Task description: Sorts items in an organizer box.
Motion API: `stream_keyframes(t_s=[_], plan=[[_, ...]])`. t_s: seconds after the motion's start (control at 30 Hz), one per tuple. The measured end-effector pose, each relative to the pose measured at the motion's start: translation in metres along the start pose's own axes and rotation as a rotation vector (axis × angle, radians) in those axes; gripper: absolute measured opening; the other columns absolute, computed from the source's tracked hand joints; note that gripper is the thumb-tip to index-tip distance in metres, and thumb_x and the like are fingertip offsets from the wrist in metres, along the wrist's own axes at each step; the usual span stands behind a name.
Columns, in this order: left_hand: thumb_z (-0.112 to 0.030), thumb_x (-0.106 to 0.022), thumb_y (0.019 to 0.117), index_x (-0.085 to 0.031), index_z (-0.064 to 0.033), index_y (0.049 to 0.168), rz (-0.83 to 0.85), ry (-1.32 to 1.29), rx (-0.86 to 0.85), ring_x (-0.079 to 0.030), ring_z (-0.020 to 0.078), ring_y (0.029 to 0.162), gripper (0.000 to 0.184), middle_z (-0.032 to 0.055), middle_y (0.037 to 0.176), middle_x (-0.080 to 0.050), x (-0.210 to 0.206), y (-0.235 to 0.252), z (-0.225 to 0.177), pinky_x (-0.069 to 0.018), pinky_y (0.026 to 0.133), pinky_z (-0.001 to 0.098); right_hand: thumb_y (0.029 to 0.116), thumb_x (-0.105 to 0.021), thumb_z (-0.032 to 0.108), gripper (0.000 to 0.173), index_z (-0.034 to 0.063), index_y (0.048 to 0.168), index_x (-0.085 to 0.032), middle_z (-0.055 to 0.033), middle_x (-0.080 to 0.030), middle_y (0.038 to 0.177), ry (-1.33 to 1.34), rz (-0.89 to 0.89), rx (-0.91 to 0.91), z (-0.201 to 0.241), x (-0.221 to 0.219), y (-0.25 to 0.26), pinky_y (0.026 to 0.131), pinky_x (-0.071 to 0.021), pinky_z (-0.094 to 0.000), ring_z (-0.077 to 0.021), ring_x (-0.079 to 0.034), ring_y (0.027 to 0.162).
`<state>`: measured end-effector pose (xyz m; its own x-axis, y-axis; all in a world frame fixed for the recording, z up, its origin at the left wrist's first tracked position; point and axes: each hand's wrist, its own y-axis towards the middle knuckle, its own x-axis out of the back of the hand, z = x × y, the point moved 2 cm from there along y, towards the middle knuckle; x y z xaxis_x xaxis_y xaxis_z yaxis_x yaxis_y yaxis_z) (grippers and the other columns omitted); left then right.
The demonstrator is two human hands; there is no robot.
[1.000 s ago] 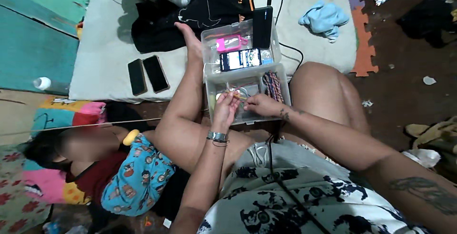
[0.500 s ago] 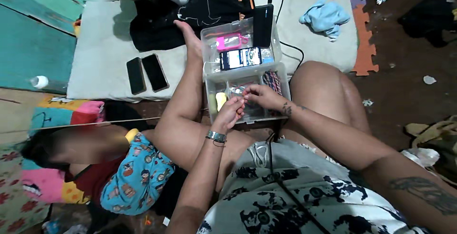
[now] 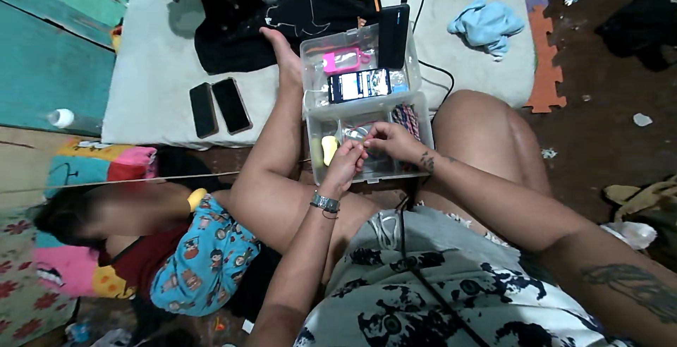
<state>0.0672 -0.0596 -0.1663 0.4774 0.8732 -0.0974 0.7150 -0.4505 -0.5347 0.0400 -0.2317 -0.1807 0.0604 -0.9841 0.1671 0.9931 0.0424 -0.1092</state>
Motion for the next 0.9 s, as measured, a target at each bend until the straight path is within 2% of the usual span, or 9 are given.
stream_keyframes(t_s=[0.1,0.33,0.47,0.57,0.63,0.7,0.73,0.8,0.9], plan=[[-0.013,-0.042,0.1096,-0.056,-0.0079,0.106,-0.007,0.052,-0.019,-0.05,0.0046,0.061,0.015,-0.0011,0.08,-0.055,-0.001,0.0,-0.001,-0.0461,0.059,0.0185,0.0961,-0.071,0.011,0.01,0.0011,0.098,-0.071,-0.0102,-0.07,0.088,-0.075,-0.034,0.081,0.004,0.001,-0.001,0.074,-0.056,-0.0383,-0.0173,-0.065,0.076],[-0.013,-0.043,0.109,-0.055,-0.0082,0.108,-0.032,0.063,0.077,-0.044,0.0029,0.056,0.013,-0.0022,0.077,-0.052,0.0,-0.001,-0.004,-0.0414,0.053,0.0164,0.089,-0.074,0.009,0.005,0.0036,0.09,-0.075,-0.0136,-0.072,0.096,-0.537,-0.104,0.537,0.015,-0.003,-0.009,0.088,-0.0571,-0.0466,-0.0313,-0.069,0.096],[-0.012,-0.048,0.1076,-0.059,-0.0043,0.107,-0.067,0.304,-0.038,-0.046,0.0054,0.06,0.013,0.0006,0.079,-0.054,0.003,-0.003,-0.006,-0.0407,0.056,0.0201,0.0905,-0.074,0.013,0.006,0.0112,0.095,-0.078,-0.0121,-0.069,0.11,-0.557,-0.062,0.577,0.016,0.001,-0.006,0.09,-0.0544,-0.0476,-0.0315,-0.065,0.101],[-0.013,-0.051,0.1068,-0.063,0.0001,0.111,-0.093,0.617,-0.195,-0.059,0.0155,0.074,0.018,0.0093,0.088,-0.062,0.004,-0.007,-0.009,-0.052,0.072,0.0343,0.0944,-0.072,0.018,0.011,0.0091,0.1,-0.077,-0.0138,-0.069,0.113,-0.515,-0.034,0.462,0.011,0.002,-0.003,0.092,-0.0531,-0.052,-0.0344,-0.064,0.105],[-0.011,-0.053,0.1051,-0.064,0.0018,0.109,-0.108,0.783,-0.336,-0.063,0.0206,0.077,0.017,0.0138,0.091,-0.065,0.002,-0.01,-0.008,-0.0543,0.074,0.0396,0.0952,-0.071,0.015,0.01,0.0062,0.097,-0.076,-0.0128,-0.07,0.107,-0.411,-0.008,0.268,0.011,-0.001,-0.005,0.09,-0.0542,-0.052,-0.0309,-0.066,0.1],[-0.007,-0.054,0.1029,-0.067,0.0044,0.107,-0.093,0.923,-0.494,-0.068,0.0268,0.085,0.018,0.0179,0.096,-0.068,-0.001,-0.012,-0.006,-0.057,0.081,0.044,0.1007,-0.064,0.014,0.014,0.0036,0.093,-0.069,-0.009,-0.067,0.088,-0.151,0.046,-0.091,0.011,-0.003,-0.009,0.073,-0.0532,-0.0398,-0.0189,-0.063,0.078],[-0.006,-0.054,0.1023,-0.068,0.0051,0.106,-0.066,0.979,-0.56,-0.069,0.0297,0.092,0.018,0.0192,0.1,-0.069,-0.002,-0.012,-0.005,-0.0571,0.087,0.0462,0.1033,-0.058,0.016,0.016,0.0039,0.094,-0.065,-0.005,-0.06,0.08,0.027,0.09,-0.311,0.008,-0.004,-0.009,0.063,-0.0453,-0.03,-0.0117,-0.054,0.067],[-0.005,-0.054,0.1026,-0.069,0.0047,0.106,-0.011,1.032,-0.613,-0.069,0.0316,0.099,0.019,0.0197,0.105,-0.069,-0.003,-0.012,-0.003,-0.0561,0.092,0.0473,0.1053,-0.053,0.018,0.016,0.0059,0.104,-0.062,0.0003,-0.057,0.073,0.329,0.181,-0.63,-0.001,-0.002,-0.005,0.05,-0.0426,-0.0193,-0.005,-0.049,0.054],[-0.007,-0.053,0.1039,-0.069,0.0033,0.108,0.008,0.887,-0.49,-0.068,0.0251,0.092,0.02,0.0168,0.102,-0.069,0.0,-0.014,-0.006,-0.0558,0.087,0.0425,0.1068,-0.054,0.018,0.016,0.0046,0.103,-0.062,-0.0003,-0.06,0.079,0.337,0.22,-0.592,0.006,0.003,-0.007,0.056,-0.0447,-0.0188,-0.0041,-0.052,0.06]])
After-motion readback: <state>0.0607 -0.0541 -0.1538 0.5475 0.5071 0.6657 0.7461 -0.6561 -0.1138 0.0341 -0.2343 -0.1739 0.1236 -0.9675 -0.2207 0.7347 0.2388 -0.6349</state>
